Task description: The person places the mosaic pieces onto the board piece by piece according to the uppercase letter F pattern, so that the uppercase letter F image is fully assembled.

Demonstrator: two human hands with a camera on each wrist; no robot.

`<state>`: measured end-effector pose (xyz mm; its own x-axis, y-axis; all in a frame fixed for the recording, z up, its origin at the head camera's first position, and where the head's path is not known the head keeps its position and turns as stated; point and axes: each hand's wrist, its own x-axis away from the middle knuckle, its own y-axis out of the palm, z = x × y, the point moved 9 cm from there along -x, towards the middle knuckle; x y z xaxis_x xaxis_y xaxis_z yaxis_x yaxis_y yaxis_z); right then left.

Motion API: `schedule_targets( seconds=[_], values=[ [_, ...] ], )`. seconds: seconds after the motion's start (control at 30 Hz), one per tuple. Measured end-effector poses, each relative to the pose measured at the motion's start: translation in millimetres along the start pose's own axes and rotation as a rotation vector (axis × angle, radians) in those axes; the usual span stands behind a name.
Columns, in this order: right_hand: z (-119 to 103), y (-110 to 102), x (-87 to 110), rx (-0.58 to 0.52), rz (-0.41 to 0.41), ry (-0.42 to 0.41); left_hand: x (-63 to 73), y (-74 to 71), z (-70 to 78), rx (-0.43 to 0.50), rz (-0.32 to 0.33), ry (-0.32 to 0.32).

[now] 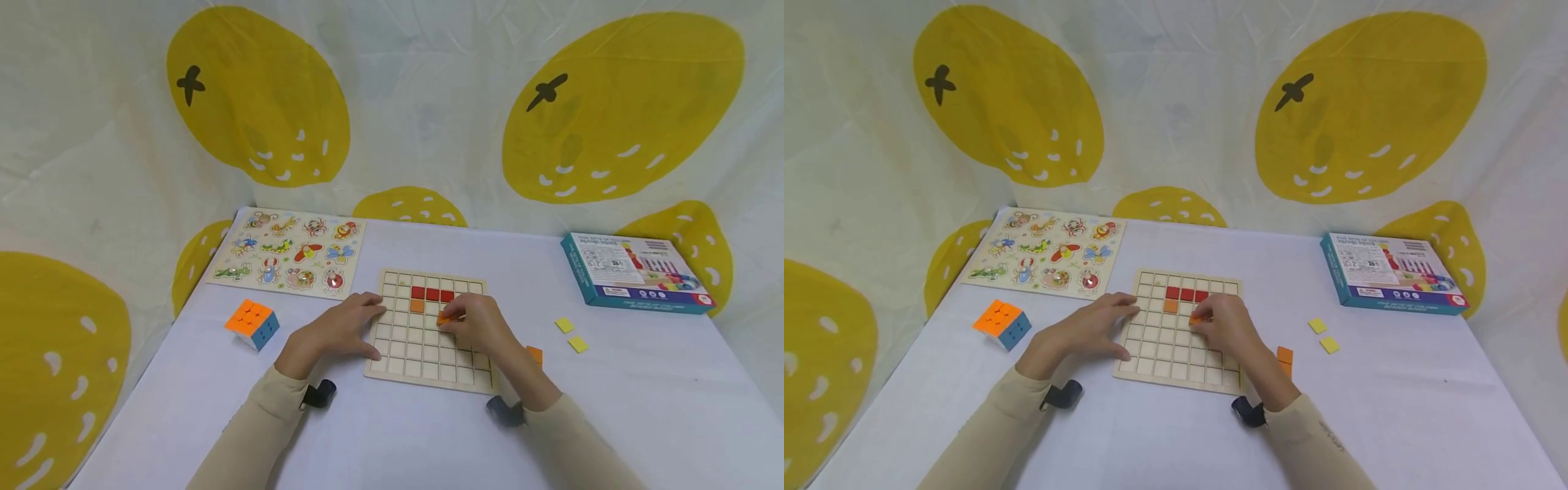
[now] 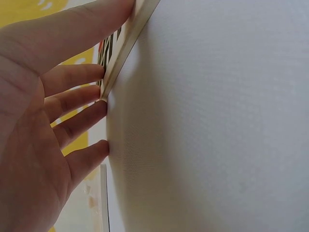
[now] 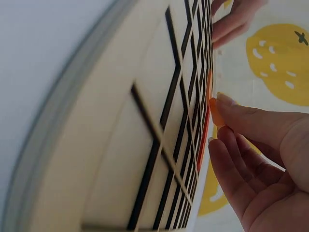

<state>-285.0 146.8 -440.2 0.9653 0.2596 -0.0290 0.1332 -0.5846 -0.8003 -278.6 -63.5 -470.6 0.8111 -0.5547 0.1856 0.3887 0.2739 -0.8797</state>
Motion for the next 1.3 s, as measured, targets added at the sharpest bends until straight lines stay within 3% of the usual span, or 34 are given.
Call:
schedule_targets(
  seconds=[0.4, 1.3],
  values=[
    [-33.5, 26.1, -6.9, -0.029, -0.036, -0.089, -0.5, 0.3, -1.1, 0.003, -0.009, -0.001],
    [-34.0, 34.4, -15.0, 0.077, -0.015, -0.014, -1.2, 0.6, -1.3, 0.000, -0.004, 0.000]
  ],
)
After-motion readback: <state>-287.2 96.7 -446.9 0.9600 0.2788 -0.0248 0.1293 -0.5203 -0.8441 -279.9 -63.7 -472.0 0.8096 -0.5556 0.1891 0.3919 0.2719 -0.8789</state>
